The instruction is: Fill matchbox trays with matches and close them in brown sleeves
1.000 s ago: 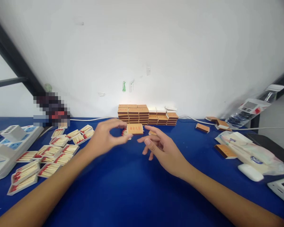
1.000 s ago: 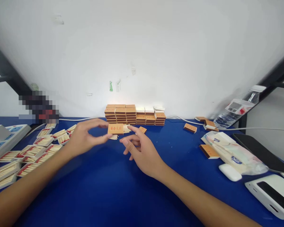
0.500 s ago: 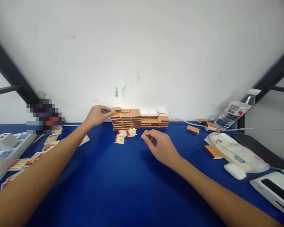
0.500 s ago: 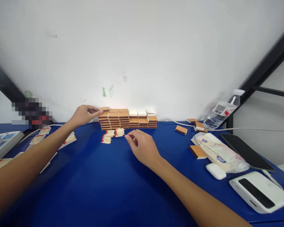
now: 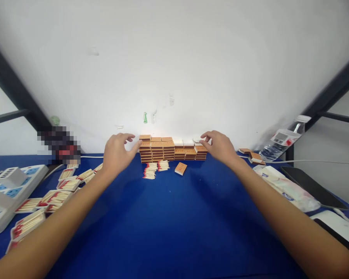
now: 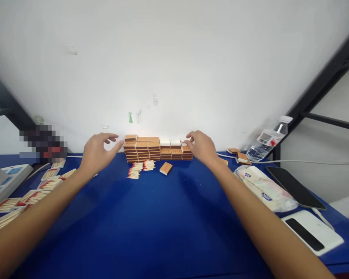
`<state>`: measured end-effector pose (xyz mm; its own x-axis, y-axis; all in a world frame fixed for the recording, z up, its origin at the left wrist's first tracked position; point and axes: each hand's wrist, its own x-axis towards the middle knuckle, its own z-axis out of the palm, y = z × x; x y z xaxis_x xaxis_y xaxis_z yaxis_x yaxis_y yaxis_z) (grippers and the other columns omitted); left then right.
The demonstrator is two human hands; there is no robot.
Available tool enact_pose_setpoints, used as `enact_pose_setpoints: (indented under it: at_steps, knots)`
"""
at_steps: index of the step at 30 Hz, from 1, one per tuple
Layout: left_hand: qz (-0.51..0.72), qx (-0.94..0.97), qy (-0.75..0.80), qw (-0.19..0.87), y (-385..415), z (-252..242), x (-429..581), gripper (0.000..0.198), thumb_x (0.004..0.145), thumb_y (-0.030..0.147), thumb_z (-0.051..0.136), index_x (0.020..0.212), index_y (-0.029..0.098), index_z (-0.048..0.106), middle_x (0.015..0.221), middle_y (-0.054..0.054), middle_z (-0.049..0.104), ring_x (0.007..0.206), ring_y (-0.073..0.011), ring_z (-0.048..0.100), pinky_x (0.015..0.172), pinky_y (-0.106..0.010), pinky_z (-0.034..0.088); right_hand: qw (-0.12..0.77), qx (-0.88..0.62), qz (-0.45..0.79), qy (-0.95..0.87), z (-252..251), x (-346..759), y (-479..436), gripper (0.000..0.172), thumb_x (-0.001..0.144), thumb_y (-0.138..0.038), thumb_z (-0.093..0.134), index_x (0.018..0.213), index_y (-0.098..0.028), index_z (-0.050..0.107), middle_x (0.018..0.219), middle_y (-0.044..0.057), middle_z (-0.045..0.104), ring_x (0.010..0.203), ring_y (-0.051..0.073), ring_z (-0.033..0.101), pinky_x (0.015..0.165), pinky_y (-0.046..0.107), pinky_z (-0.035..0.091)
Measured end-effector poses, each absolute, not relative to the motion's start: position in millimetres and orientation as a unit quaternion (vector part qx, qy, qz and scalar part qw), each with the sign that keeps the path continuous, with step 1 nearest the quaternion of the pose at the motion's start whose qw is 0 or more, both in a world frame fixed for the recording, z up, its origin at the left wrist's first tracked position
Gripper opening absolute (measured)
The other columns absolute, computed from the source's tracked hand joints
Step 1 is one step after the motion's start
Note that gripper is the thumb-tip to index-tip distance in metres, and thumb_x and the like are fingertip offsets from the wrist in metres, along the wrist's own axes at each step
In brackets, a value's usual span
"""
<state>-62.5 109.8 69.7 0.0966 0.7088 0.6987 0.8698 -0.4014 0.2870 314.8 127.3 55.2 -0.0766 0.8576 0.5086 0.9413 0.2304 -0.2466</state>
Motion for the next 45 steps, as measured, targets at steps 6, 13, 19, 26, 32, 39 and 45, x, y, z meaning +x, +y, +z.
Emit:
enact_pose_setpoints:
  at_steps: [6, 13, 19, 26, 32, 39, 45]
  knots:
    - [-0.363, -0.842, -0.397, 0.046, 46, 43, -57, 0.020, 0.100, 0.037, 0.065, 0.109, 0.021, 0.072, 0.096, -0.004, 0.075, 0.092, -0.0221, 0.067, 0.089, -0.039, 0.051, 0.224, -0.613, -0.040, -0.757, 61, 331, 160, 0.014, 0.091, -0.023, 0.068, 0.096, -0.016, 0.079, 0.101, 0.012, 0.068, 0.086, 0.023, 0.063, 0.077, 0.035, 0.045]
    - [-0.329, -0.856, -0.393, -0.075, 37, 12, -58, 0.019, 0.101, 0.036, 0.064, 0.111, 0.023, 0.074, 0.094, -0.002, 0.074, 0.092, -0.0205, 0.066, 0.086, -0.035, 0.052, 0.269, -0.549, -0.048, -0.790, 76, 295, 103, 0.014, 0.098, -0.025, 0.063, 0.098, -0.019, 0.075, 0.104, 0.010, 0.065, 0.082, 0.021, 0.060, 0.078, 0.036, 0.046]
    - [-0.272, -0.876, -0.384, -0.106, 22, 0, -49, 0.054, 0.087, 0.052, 0.080, 0.128, 0.019, 0.066, 0.099, -0.004, 0.071, 0.093, -0.0236, 0.064, 0.086, -0.040, 0.053, 0.195, -0.379, 0.147, -0.893, 35, 202, 22, 0.009, 0.100, -0.018, 0.065, 0.099, -0.020, 0.074, 0.100, 0.006, 0.068, 0.091, 0.019, 0.063, 0.080, 0.031, 0.047]
    - [-0.255, -0.875, -0.383, -0.152, 29, -4, -51, 0.025, 0.087, 0.041, 0.079, 0.103, 0.023, 0.073, 0.092, -0.002, 0.065, 0.089, -0.0211, 0.061, 0.079, -0.036, 0.050, 0.233, -0.427, 0.159, -0.859, 23, 197, 77, 0.008, 0.098, -0.020, 0.070, 0.106, -0.019, 0.073, 0.097, 0.004, 0.070, 0.084, 0.017, 0.063, 0.079, 0.030, 0.047]
    - [-0.261, -0.875, -0.375, -0.160, 30, -3, -51, 0.022, 0.086, 0.037, 0.078, 0.103, 0.023, 0.074, 0.091, -0.002, 0.065, 0.089, -0.0208, 0.061, 0.080, -0.036, 0.050, 0.167, -0.458, 0.084, -0.869, 6, 198, 105, 0.004, 0.098, -0.020, 0.070, 0.098, -0.018, 0.072, 0.105, 0.009, 0.066, 0.099, 0.023, 0.063, 0.089, 0.034, 0.047]
    - [-0.252, -0.885, -0.362, -0.147, 30, -1, -51, 0.023, 0.087, 0.035, 0.078, 0.106, 0.023, 0.074, 0.090, -0.003, 0.065, 0.087, -0.0211, 0.061, 0.079, -0.036, 0.050, 0.116, -0.452, 0.107, -0.878, 15, 202, 92, 0.005, 0.098, -0.019, 0.070, 0.093, -0.017, 0.071, 0.101, 0.009, 0.067, 0.097, 0.022, 0.063, 0.086, 0.033, 0.048]
    - [-0.254, -0.890, -0.352, -0.139, 29, 1, -51, 0.024, 0.089, 0.038, 0.077, 0.108, 0.023, 0.074, 0.090, -0.003, 0.067, 0.087, -0.0218, 0.061, 0.080, -0.037, 0.051, 0.100, -0.448, 0.072, -0.885, 13, 214, 66, 0.017, 0.105, -0.026, 0.059, 0.095, -0.016, 0.068, 0.103, 0.011, 0.066, 0.097, 0.024, 0.063, 0.086, 0.036, 0.051]
